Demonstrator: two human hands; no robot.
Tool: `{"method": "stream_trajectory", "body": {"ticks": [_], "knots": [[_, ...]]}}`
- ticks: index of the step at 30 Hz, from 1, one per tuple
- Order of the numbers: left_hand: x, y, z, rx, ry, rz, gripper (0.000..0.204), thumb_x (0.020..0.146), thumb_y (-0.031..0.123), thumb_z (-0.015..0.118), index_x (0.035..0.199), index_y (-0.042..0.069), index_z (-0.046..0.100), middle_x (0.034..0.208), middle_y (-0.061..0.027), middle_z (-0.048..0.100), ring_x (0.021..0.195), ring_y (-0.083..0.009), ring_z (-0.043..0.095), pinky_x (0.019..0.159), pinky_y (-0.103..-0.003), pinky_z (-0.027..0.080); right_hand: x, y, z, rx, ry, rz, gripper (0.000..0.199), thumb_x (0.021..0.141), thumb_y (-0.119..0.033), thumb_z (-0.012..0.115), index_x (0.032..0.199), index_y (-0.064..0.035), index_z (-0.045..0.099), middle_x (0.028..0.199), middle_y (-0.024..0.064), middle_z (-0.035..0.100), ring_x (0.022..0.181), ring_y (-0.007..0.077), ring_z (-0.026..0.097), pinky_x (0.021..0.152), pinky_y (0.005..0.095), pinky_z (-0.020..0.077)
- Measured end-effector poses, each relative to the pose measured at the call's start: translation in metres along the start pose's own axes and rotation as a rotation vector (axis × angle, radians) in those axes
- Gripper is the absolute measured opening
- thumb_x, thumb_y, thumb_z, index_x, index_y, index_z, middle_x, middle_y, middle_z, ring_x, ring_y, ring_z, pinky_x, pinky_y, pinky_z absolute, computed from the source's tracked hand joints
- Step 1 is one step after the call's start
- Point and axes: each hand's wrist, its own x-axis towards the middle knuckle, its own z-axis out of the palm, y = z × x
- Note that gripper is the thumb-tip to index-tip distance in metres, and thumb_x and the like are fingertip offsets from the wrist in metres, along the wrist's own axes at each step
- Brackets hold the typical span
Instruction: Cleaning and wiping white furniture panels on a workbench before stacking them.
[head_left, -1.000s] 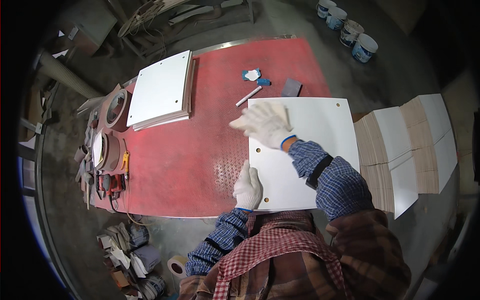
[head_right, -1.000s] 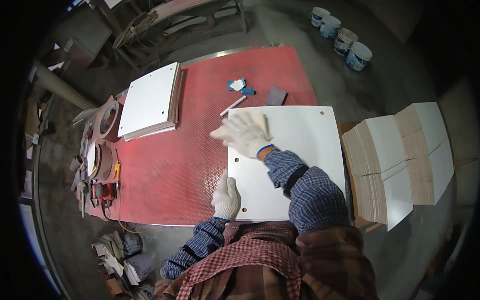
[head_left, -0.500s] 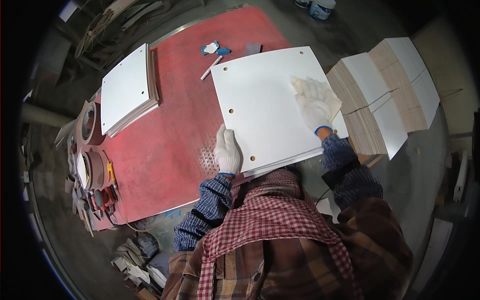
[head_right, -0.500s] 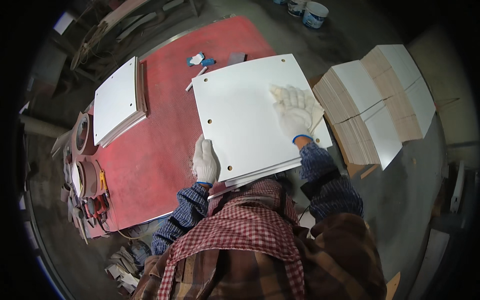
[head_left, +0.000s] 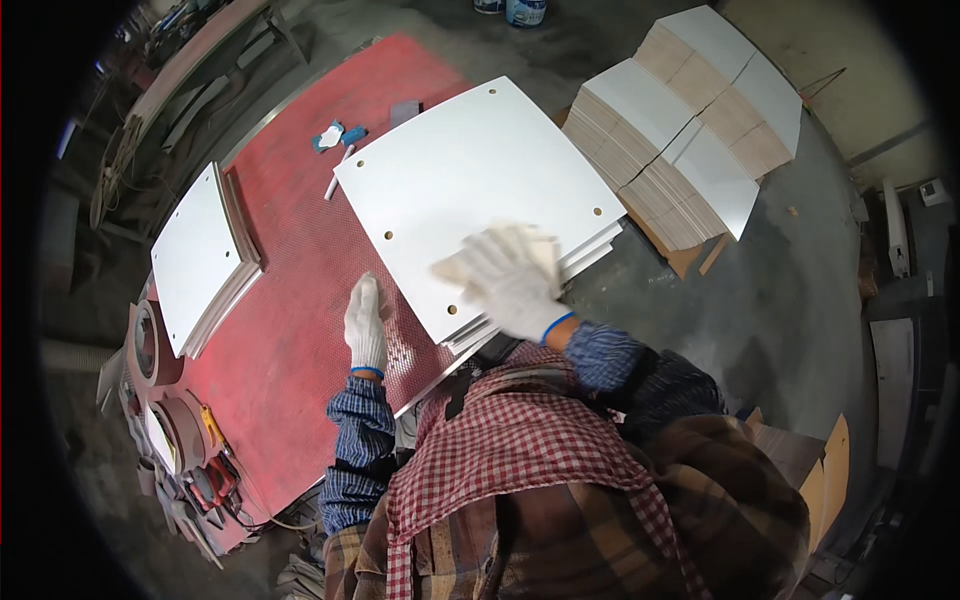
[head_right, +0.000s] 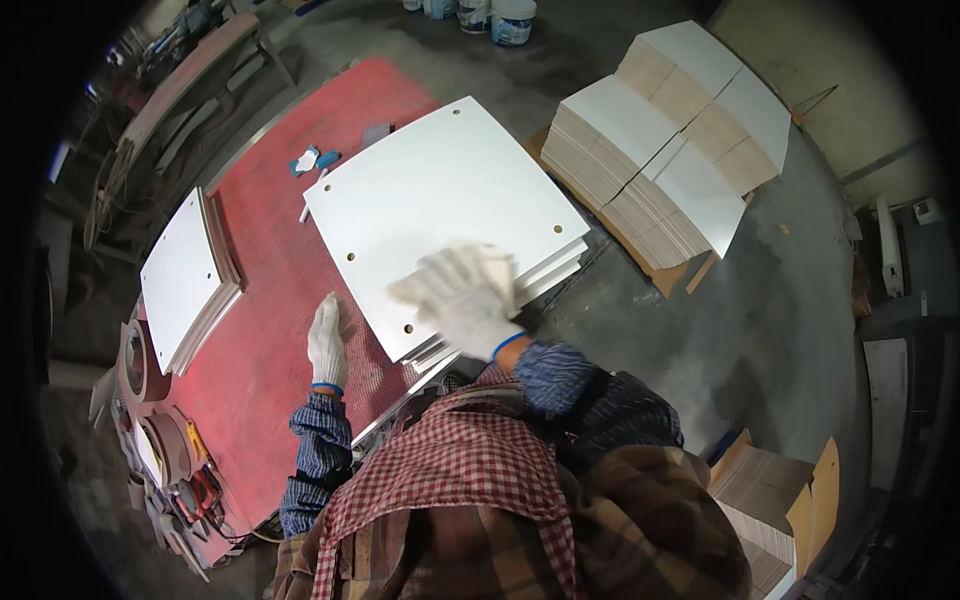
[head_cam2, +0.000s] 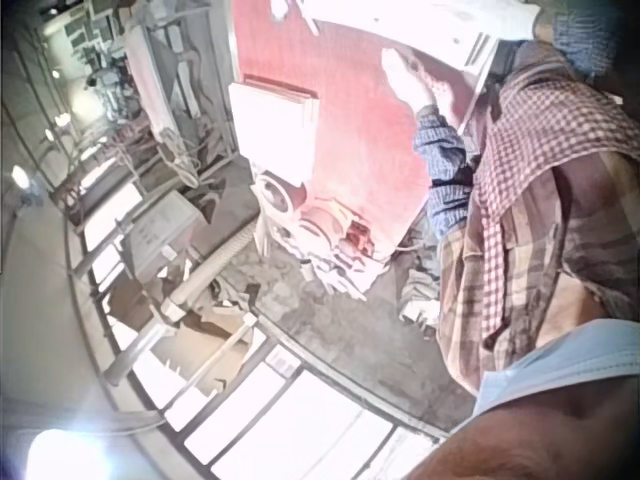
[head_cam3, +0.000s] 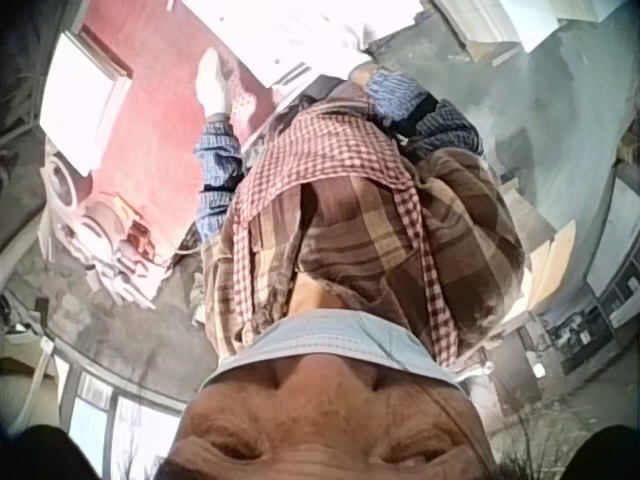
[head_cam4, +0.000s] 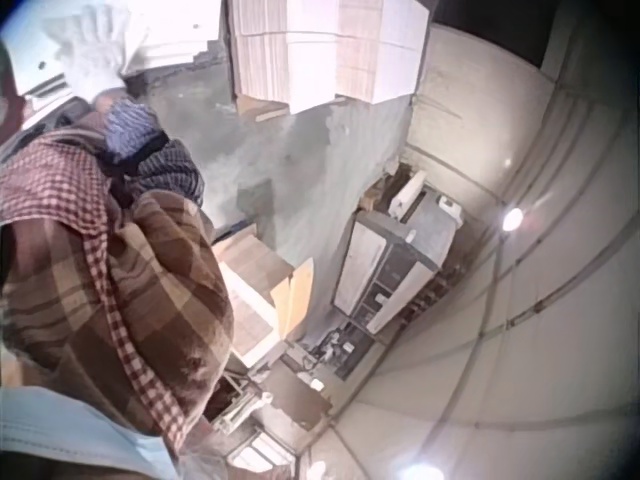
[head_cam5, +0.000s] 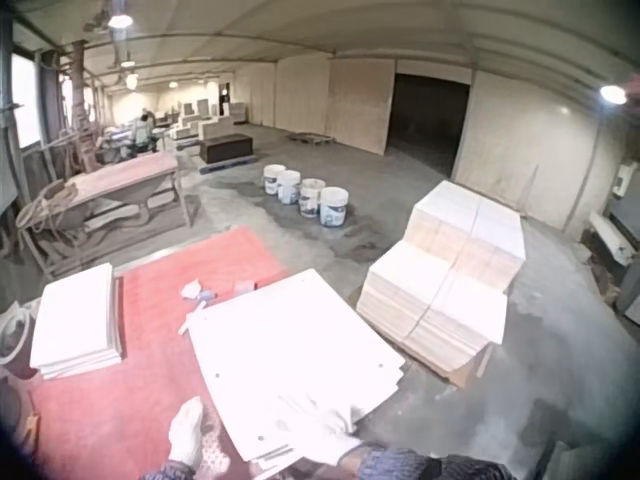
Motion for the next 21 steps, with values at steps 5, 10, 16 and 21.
{"method": "stream_trajectory", "body": {"ticks": [5,10,16,21], "knots": [[-0.012,-0.016,0.019,0.243,-0.050,0.165,0.070,0.103,0.040,0.056,0.157,0.001,0.037,0.153,-0.0214,0.049,0.138,-0.0333,0.051,0.110,-0.040,0.044,-0.022,0.151,0.007,0.068,0.301,0.442,0.060,0.107,-0.045,0.035,0.159,-0.0135,0.038,0.167,0.0097,0.032,0.155,0.0313,0.023,0.129,0.0489,0.0059],[-0.025,-0.014,0.044,0.398,0.018,0.189,0.065,0.104,0.035,0.053,0.158,0.003,0.037,0.148,-0.0228,0.056,0.139,-0.0325,0.053,0.113,-0.037,0.040,-0.044,0.165,-0.002,-0.102,0.328,0.403,0.061,0.104,-0.043,0.046,0.154,-0.0078,0.045,0.162,0.0120,0.040,0.151,0.0341,0.031,0.127,0.0467,0.0128],[-0.040,0.001,0.047,0.552,0.073,0.096,0.062,0.105,0.038,0.049,0.157,0.006,0.039,0.145,-0.0225,0.058,0.136,-0.0355,0.055,0.113,-0.039,0.041,-0.065,0.147,-0.006,0.093,0.380,0.405,0.056,0.102,-0.036,0.053,0.151,-0.0106,0.050,0.159,0.0074,0.045,0.150,0.0323,0.033,0.126,0.0476,0.0175],[-0.066,-0.017,0.001,0.696,0.007,0.146,0.060,0.105,0.038,0.049,0.156,0.007,0.042,0.147,-0.0207,0.057,0.137,-0.0339,0.055,0.115,-0.039,0.040,-0.114,0.111,-0.021,0.045,0.303,0.399,0.055,0.102,-0.035,0.055,0.150,-0.0092,0.050,0.156,0.0079,0.049,0.150,0.0302,0.035,0.122,0.0461,0.0254]]}}
